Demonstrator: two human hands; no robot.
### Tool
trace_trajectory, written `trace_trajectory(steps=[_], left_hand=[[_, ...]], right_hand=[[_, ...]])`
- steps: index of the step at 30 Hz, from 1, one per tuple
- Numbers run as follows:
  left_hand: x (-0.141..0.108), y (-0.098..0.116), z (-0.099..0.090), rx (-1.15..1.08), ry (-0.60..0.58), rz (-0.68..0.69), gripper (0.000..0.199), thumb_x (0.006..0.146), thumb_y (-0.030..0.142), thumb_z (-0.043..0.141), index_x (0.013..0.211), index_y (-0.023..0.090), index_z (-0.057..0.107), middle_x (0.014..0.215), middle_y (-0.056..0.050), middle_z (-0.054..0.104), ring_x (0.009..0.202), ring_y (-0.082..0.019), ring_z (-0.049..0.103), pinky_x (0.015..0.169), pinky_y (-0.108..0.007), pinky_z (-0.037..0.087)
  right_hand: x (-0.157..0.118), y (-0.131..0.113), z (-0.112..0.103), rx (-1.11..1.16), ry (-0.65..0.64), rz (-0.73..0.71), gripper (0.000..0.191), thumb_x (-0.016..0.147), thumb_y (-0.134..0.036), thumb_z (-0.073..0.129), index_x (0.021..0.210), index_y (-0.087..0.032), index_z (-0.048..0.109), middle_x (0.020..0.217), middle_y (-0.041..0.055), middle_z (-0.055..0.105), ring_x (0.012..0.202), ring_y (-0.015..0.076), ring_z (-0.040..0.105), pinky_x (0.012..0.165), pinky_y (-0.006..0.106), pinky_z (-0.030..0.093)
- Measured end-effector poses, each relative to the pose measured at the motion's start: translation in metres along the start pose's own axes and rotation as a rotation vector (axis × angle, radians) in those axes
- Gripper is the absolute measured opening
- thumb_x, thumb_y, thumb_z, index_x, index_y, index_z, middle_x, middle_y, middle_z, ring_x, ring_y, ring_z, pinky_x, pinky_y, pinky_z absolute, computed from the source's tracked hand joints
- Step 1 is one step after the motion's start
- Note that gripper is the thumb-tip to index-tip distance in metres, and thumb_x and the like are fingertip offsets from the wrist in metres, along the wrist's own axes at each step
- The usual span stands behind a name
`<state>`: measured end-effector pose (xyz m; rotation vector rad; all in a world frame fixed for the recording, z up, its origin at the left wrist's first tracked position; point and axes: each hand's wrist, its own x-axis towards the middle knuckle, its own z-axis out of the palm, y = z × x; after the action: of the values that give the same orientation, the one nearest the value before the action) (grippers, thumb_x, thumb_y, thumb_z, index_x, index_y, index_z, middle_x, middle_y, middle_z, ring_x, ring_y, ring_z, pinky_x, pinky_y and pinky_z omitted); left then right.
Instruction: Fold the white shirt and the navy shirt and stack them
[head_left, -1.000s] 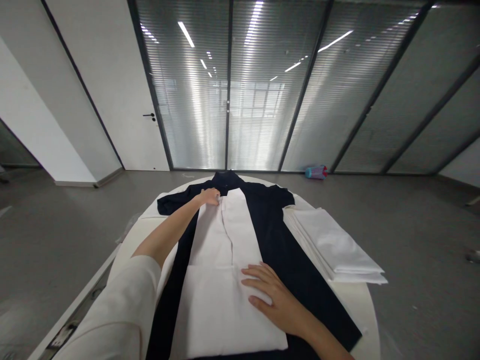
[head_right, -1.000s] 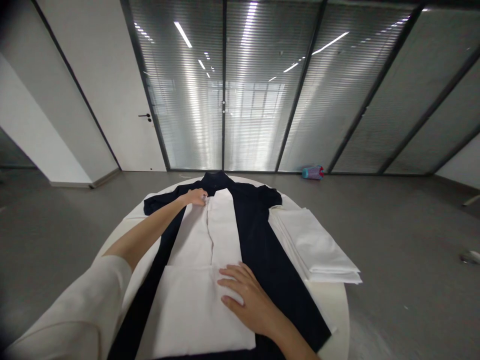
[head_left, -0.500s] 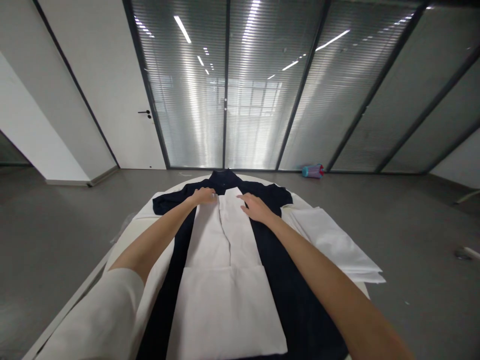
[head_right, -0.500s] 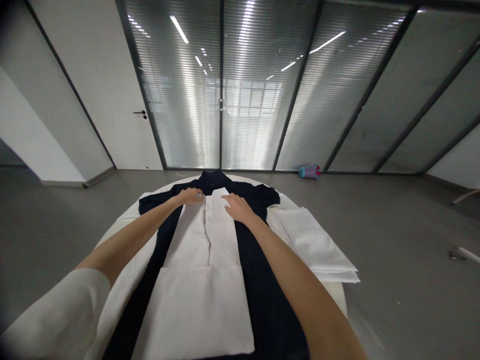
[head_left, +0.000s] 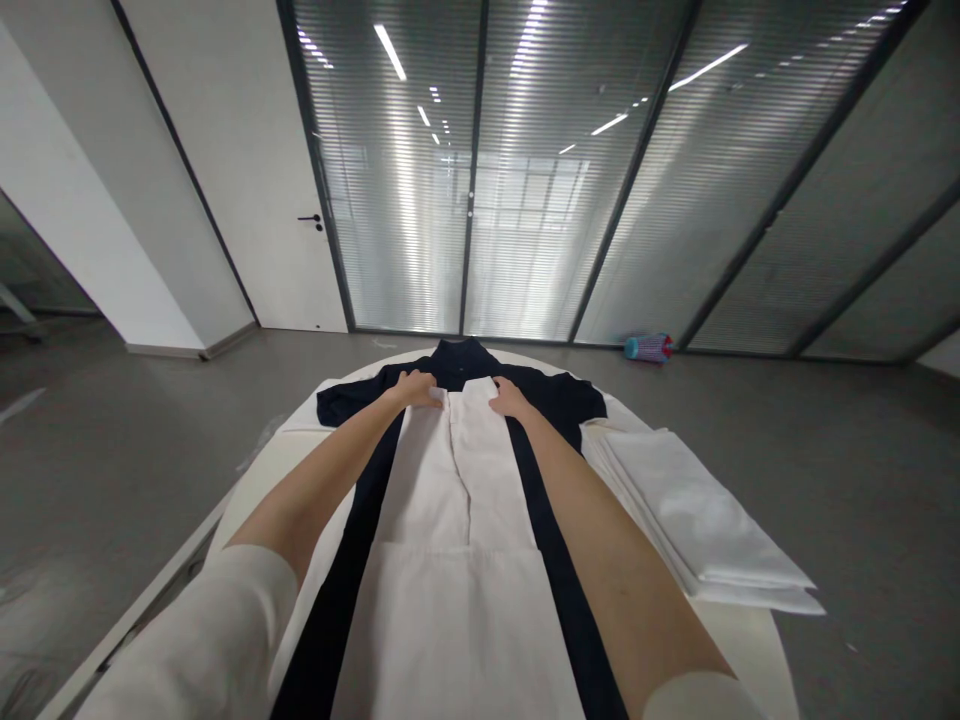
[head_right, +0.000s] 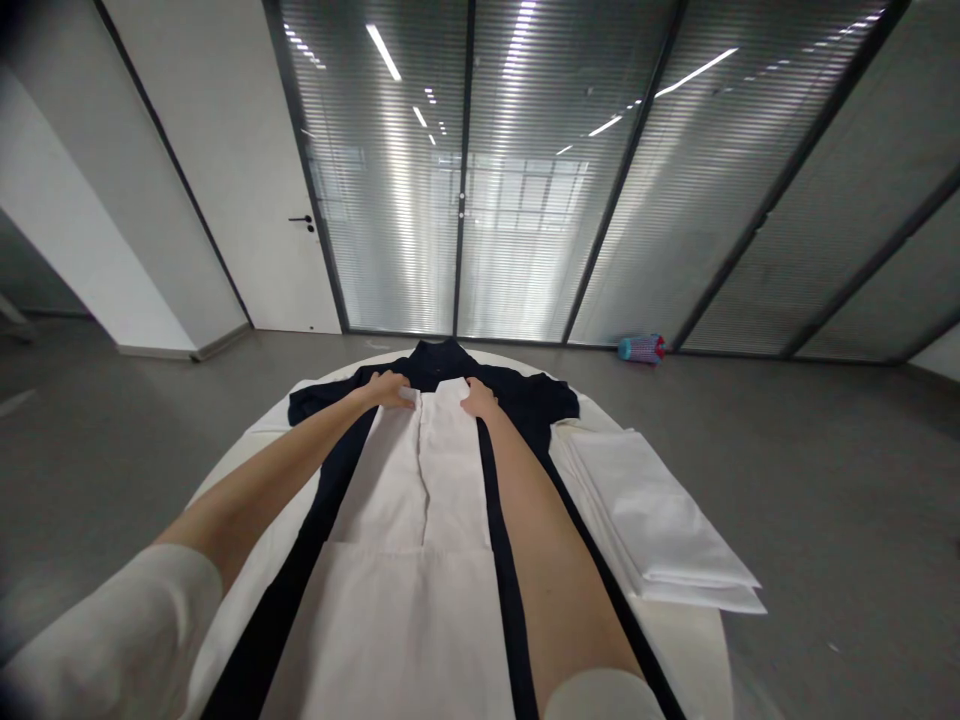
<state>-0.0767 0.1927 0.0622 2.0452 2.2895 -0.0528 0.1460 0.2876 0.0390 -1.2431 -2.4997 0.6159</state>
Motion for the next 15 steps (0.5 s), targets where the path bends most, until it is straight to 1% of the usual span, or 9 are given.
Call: trace_trajectory(steps=[2, 4, 6, 8, 10, 12, 13, 15], left_hand=[[-0.006, 0.003, -0.006, 0.013, 0.054, 0.004, 0.048, 0.078, 0.053, 0.074, 0.114, 0.022, 0.070, 0.123, -0.012, 0.068, 0.128, -0.037, 0.049, 0.107, -0.052, 0.037], [-0.017, 0.007, -0.014, 0.021, 0.114, 0.006, 0.044, 0.081, 0.049, 0.072, 0.114, 0.020, 0.069, 0.124, -0.012, 0.067, 0.126, -0.036, 0.051, 0.105, -0.047, 0.039], [-0.032, 0.011, -0.025, 0.020, 0.168, 0.003, 0.039, 0.086, 0.046, 0.067, 0.113, 0.019, 0.068, 0.122, -0.012, 0.066, 0.119, -0.033, 0.056, 0.099, -0.041, 0.043], [-0.054, 0.015, -0.036, 0.017, 0.249, 0.014, 0.032, 0.090, 0.043, 0.063, 0.110, 0.019, 0.067, 0.117, -0.011, 0.066, 0.111, -0.029, 0.060, 0.092, -0.036, 0.046], [-0.081, 0.020, -0.044, 0.033, 0.348, 0.053, 0.025, 0.091, 0.039, 0.061, 0.106, 0.019, 0.066, 0.112, -0.009, 0.066, 0.105, -0.027, 0.062, 0.087, -0.034, 0.046], [-0.112, 0.028, -0.048, 0.081, 0.426, 0.111, 0.019, 0.091, 0.034, 0.063, 0.101, 0.018, 0.066, 0.107, -0.009, 0.065, 0.101, -0.026, 0.062, 0.083, -0.033, 0.045], [-0.128, 0.033, -0.048, 0.112, 0.447, 0.139, 0.017, 0.090, 0.032, 0.064, 0.101, 0.018, 0.065, 0.105, -0.009, 0.064, 0.100, -0.026, 0.062, 0.082, -0.034, 0.045], [-0.159, 0.043, -0.042, 0.170, 0.470, 0.193, 0.017, 0.088, 0.028, 0.066, 0.103, 0.019, 0.064, 0.103, -0.008, 0.064, 0.098, -0.026, 0.061, 0.080, -0.035, 0.044]], right_hand=[[-0.001, -0.002, -0.003, 0.060, 0.015, 0.000, 0.063, 0.075, -0.007, 0.061, 0.137, -0.010, 0.053, 0.119, 0.0149, 0.068, 0.102, 0.0257, 0.065, 0.090, 0.037, 0.050], [-0.005, -0.006, -0.010, 0.118, 0.034, -0.023, 0.058, 0.076, -0.005, 0.055, 0.133, -0.009, 0.057, 0.113, 0.0127, 0.069, 0.097, 0.0222, 0.065, 0.086, 0.033, 0.051], [-0.014, -0.011, -0.021, 0.163, 0.051, -0.058, 0.053, 0.076, -0.005, 0.052, 0.128, -0.009, 0.062, 0.109, 0.0105, 0.069, 0.094, 0.0200, 0.064, 0.083, 0.030, 0.050], [-0.030, -0.016, -0.035, 0.195, 0.082, -0.123, 0.048, 0.075, -0.005, 0.052, 0.120, -0.011, 0.067, 0.107, 0.0081, 0.068, 0.091, 0.0186, 0.062, 0.082, 0.029, 0.049], [-0.055, -0.021, -0.048, 0.226, 0.122, -0.250, 0.043, 0.072, -0.006, 0.055, 0.112, -0.014, 0.069, 0.104, 0.0063, 0.065, 0.087, 0.0173, 0.059, 0.080, 0.029, 0.048], [-0.088, -0.024, -0.055, 0.247, 0.151, -0.406, 0.037, 0.072, -0.008, 0.058, 0.107, -0.016, 0.069, 0.101, 0.0051, 0.061, 0.082, 0.0162, 0.057, 0.076, 0.029, 0.047], [-0.106, -0.026, -0.056, 0.237, 0.157, -0.471, 0.033, 0.074, -0.009, 0.059, 0.105, -0.017, 0.068, 0.099, 0.0047, 0.060, 0.081, 0.0161, 0.056, 0.075, 0.028, 0.046], [-0.141, -0.026, -0.053, 0.142, 0.160, -0.548, 0.028, 0.079, -0.009, 0.057, 0.104, -0.018, 0.066, 0.098, 0.0049, 0.060, 0.086, 0.0174, 0.056, 0.079, 0.030, 0.045]])
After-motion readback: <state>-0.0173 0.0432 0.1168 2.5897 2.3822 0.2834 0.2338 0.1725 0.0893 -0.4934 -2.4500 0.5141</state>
